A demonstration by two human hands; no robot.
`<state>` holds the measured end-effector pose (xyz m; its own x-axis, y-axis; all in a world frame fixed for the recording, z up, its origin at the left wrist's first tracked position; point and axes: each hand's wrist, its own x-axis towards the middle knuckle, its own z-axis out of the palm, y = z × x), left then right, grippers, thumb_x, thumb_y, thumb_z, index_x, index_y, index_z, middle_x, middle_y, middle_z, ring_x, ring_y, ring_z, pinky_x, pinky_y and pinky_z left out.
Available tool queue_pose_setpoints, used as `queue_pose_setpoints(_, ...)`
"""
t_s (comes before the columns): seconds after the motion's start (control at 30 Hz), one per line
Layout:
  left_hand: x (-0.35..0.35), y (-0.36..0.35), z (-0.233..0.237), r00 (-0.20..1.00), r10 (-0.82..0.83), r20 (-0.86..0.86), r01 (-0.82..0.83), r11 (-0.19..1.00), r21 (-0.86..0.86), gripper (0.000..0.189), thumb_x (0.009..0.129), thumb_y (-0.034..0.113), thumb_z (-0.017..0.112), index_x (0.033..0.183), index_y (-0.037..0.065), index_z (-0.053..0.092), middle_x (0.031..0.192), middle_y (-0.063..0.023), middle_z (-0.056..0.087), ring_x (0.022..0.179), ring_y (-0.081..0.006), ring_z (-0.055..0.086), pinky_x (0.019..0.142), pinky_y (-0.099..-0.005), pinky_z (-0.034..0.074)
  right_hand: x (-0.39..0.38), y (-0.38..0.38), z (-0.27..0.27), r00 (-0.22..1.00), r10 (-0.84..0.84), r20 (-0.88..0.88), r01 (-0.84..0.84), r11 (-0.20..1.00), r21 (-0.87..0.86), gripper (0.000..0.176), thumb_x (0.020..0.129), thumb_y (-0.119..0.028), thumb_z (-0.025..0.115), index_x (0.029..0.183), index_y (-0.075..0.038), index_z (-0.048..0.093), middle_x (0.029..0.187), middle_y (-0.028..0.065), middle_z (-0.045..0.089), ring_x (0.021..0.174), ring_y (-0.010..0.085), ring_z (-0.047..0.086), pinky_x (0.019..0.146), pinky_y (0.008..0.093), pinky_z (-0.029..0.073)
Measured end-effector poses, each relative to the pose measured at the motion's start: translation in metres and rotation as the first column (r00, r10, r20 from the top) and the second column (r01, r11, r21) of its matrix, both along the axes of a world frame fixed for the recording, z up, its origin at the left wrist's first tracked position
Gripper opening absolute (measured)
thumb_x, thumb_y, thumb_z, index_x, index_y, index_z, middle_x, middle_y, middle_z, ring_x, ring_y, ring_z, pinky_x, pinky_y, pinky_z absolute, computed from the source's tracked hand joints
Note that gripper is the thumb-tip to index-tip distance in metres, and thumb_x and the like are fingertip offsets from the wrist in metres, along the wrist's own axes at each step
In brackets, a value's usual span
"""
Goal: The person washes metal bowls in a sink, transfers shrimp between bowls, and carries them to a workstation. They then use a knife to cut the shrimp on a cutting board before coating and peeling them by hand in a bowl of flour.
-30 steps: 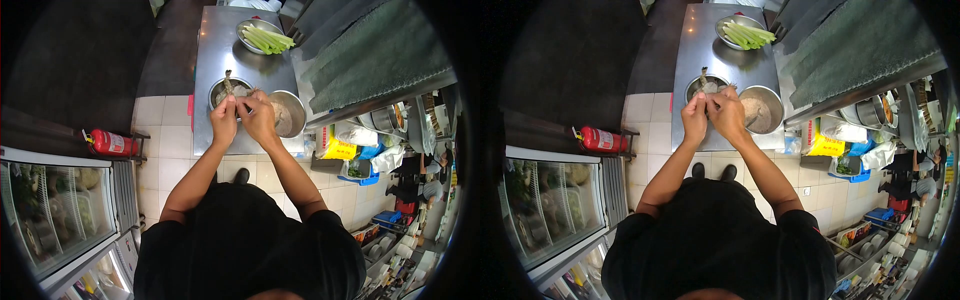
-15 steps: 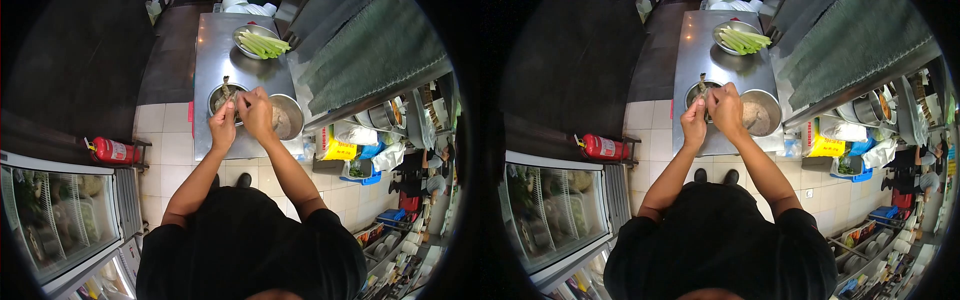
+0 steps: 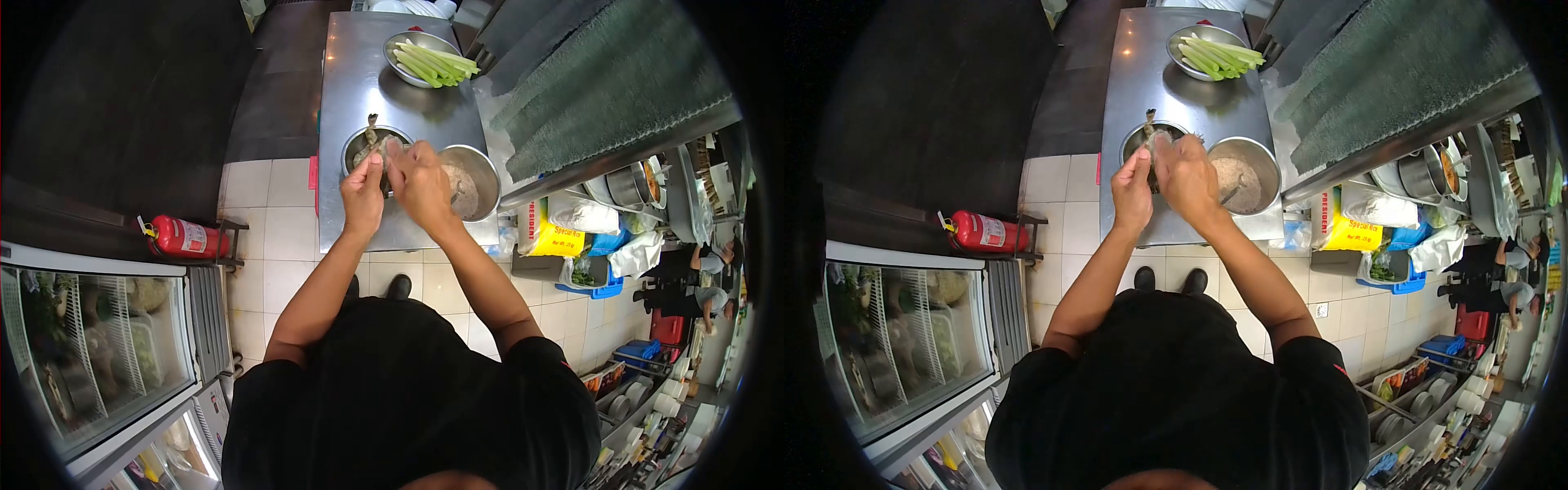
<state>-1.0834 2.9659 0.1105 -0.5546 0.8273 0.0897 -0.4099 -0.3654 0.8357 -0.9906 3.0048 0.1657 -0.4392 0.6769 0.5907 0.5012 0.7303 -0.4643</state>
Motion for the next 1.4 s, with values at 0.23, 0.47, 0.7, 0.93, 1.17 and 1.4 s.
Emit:
queue_pose_setpoints(0.23, -0.016, -0.002, -0.009, 0.997, -0.013, 0.079, 0.015, 0.999, -0.034, 0.032, 0.095, 0.017, 0.057, 0.116, -0.007, 0.06, 0.104, -0.0044, 0.065, 0.09, -0.0075, 0.058, 0.082, -0.021, 0.045, 0.06, 0.032, -0.014, 0.998, -0.05, 0.048, 0.053, 0.997, -0.062, 0.012, 0.081, -0.015, 0.066, 0.086, -0.006, 0.071, 0.077, 0.0177, 0.061, 0.065, 0.0322, 0.062, 0.057, 0.0416, 0.048)
queue_pose_setpoints(0.47, -0.013, 0.001, -0.002, 0.996, -0.077, 0.052, 0.079, 0.996, -0.033, 0.034, 0.093, 0.016, 0.058, 0.118, -0.008, 0.057, 0.106, -0.0092, 0.066, 0.092, -0.0115, 0.061, 0.083, -0.0225, 0.047, 0.068, 0.066, -0.055, 0.684, 0.024, 0.729, 0.309, 0.896, -0.319, 0.017, 0.075, -0.012, 0.065, 0.084, 0.0, 0.07, 0.092, 0.0224, 0.067, 0.086, 0.0359, 0.067, 0.074, 0.0422, 0.054)
queue_pose_setpoints(0.7, -0.013, -0.003, -0.009, 0.991, -0.083, 0.108, 0.088, 0.995, -0.045, 0.031, 0.096, 0.02, 0.055, 0.11, -0.006, 0.064, 0.1, -0.0033, 0.066, 0.086, -0.0059, 0.057, 0.078, -0.0198, 0.044, 0.071, 0.063, -0.064, 0.629, 0.046, 0.776, 0.268, 0.924, -0.272, 0.013, 0.076, -0.009, 0.063, 0.083, -0.002, 0.07, 0.089, 0.0211, 0.067, 0.086, 0.0358, 0.066, 0.075, 0.0429, 0.053)
queue_pose_setpoints(0.93, -0.001, -0.004, -0.005, 0.998, -0.063, 0.031, 0.065, 0.996, -0.064, 0.033, 0.097, 0.023, 0.054, 0.106, -0.006, 0.066, 0.093, 0.001, 0.064, 0.082, -0.0029, 0.051, 0.073, -0.018, 0.042, 0.022, 0.021, 0.014, 0.973, 0.028, -0.229, -0.12, 0.91, -0.398, 0.01, 0.08, -0.013, 0.067, 0.08, -0.004, 0.069, 0.074, 0.0178, 0.059, 0.066, 0.0327, 0.057, 0.062, 0.0409, 0.046)
queue_pose_setpoints(1.17, 0.003, -0.005, -0.006, 0.995, -0.018, -0.098, 0.009, 0.996, -0.09, 0.033, 0.097, 0.023, 0.054, 0.112, -0.006, 0.063, 0.095, 0.0015, 0.062, 0.082, -0.0031, 0.049, 0.073, -0.0185, 0.041, -0.004, 0.012, -0.011, 0.995, -0.007, -0.103, -0.015, 0.976, -0.217, 0.009, 0.08, -0.01, 0.065, 0.079, -0.003, 0.07, 0.071, 0.0161, 0.058, 0.068, 0.0327, 0.057, 0.06, 0.0409, 0.046)
queue_pose_setpoints(1.4, -0.016, -0.008, 0.002, 0.984, -0.073, -0.165, 0.053, 0.991, -0.121, 0.034, 0.098, 0.026, 0.052, 0.108, -0.003, 0.065, 0.089, 0.0041, 0.061, 0.078, -0.0028, 0.048, 0.07, -0.0188, 0.041, -0.018, 0.016, -0.003, 0.994, 0.047, -0.103, -0.065, 0.981, -0.181, 0.015, 0.082, -0.01, 0.064, 0.093, -0.003, 0.071, 0.073, 0.0156, 0.058, 0.067, 0.0267, 0.056, 0.06, 0.0358, 0.044)
